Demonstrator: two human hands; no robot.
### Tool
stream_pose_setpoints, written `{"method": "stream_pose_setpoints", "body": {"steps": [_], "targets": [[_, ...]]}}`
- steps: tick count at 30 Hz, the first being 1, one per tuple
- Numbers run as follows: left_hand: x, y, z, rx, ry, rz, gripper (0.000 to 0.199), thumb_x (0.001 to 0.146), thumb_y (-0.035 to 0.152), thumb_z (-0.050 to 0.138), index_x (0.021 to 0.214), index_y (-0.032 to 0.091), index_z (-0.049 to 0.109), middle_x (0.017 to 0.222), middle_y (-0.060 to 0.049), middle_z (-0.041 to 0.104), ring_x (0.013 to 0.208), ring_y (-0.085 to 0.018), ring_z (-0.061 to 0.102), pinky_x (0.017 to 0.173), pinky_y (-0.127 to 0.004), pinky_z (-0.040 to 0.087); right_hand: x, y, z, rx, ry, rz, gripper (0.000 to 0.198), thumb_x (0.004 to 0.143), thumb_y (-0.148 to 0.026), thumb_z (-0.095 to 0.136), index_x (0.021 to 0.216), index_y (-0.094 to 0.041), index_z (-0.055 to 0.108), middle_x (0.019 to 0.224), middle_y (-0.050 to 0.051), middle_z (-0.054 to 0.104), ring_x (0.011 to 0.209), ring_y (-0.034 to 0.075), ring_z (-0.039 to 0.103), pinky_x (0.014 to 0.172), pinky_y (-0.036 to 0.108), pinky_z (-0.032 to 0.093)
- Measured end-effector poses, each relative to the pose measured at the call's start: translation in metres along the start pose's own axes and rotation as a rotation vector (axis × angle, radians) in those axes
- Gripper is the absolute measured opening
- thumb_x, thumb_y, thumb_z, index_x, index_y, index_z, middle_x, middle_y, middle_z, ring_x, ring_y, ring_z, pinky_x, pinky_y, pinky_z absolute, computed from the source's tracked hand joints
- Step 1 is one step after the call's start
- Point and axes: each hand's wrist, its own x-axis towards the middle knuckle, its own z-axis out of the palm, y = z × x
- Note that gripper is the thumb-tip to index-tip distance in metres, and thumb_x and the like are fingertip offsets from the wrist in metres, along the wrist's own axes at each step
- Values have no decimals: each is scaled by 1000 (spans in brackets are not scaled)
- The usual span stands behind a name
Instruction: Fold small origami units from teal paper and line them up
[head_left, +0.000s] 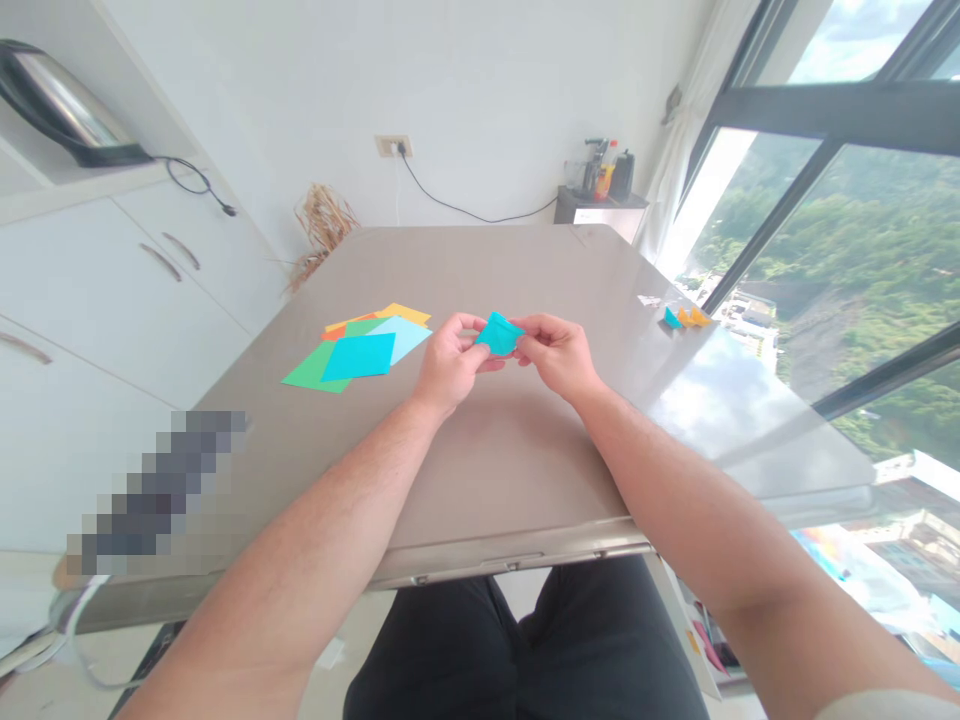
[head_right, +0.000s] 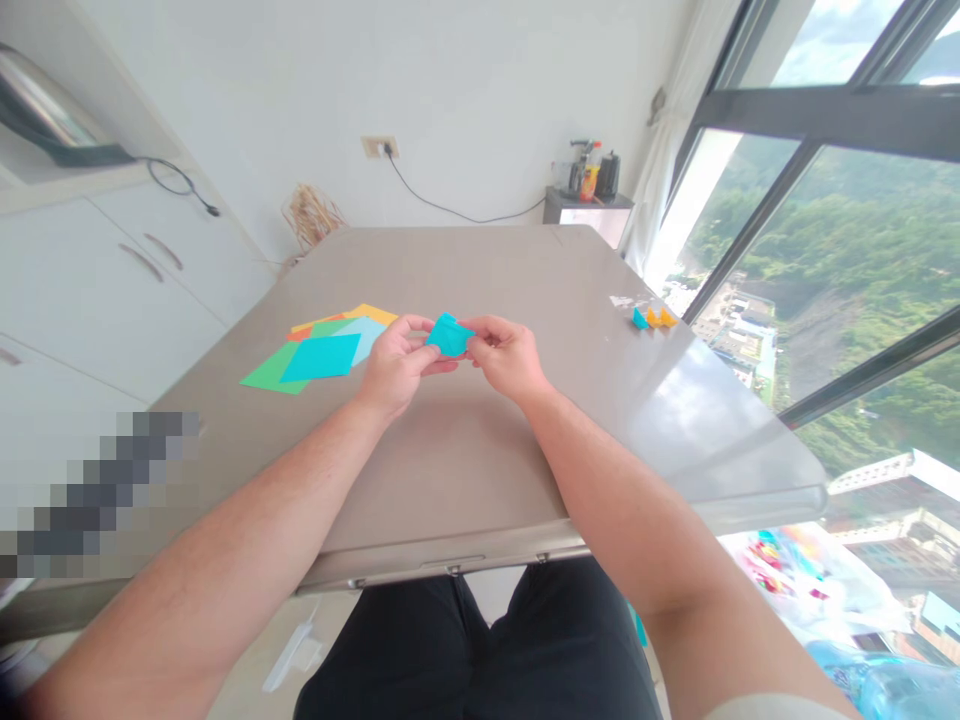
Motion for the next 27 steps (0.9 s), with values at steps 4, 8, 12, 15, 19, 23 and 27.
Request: {"method": "stream_pose_setpoints", "body": {"steps": [4,8,12,15,19,23,27], "targets": [[1,-2,-2,49,1,26,27,77,24,70,101,21,58,84,-2,76,79,-22,76,67,-33,61,-2,-4,1,-11,-67,3,30,75,-24,61,102,-22,75,76,-2,70,60,12,59,57,27,51],[0,-4,0,115,12,78,28,76,27,74,100,20,61,81,-2,76,74,-20,75,59,-27,57,-2,-5,3,-56,-20,-26,17,74,-22,62,88,-20,72,69,-3,65,57,11,53,55,26,45],[0,-6,5,144,84,107,27,72,25,77,94,19,63,77,-1,74,64,-17,72,55,-25,54,-3,-3,5,-92,10,-30,14,74,-22,64,85,-21,71,66,-4,63,59,12,54,56,27,44],[1,-7,7,124,109,116,25,70,24,79,89,19,64,75,0,73,61,-15,69,56,-26,55,-4,-3,6,-57,-35,-12,15,76,-24,64,88,-21,72,69,-2,66,61,13,59,59,28,48],[2,-6,4,68,127,103,24,70,25,80,89,19,66,74,0,73,64,-16,69,59,-27,56,-5,-4,5,50,-99,14,24,75,-24,62,96,-22,74,73,-1,70,65,15,65,63,30,54],[2,-5,2,59,126,103,25,70,26,80,90,19,67,77,-1,74,66,-16,69,60,-28,56,-3,-4,2,80,-117,13,28,73,-22,60,97,-21,76,71,-1,70,67,15,67,63,29,56],[2,-6,3,74,123,114,23,70,25,80,89,19,67,78,-1,74,67,-16,69,61,-28,56,-3,-4,2,82,-106,16,30,73,-21,58,97,-21,76,72,-1,72,66,15,68,63,28,55]]}}
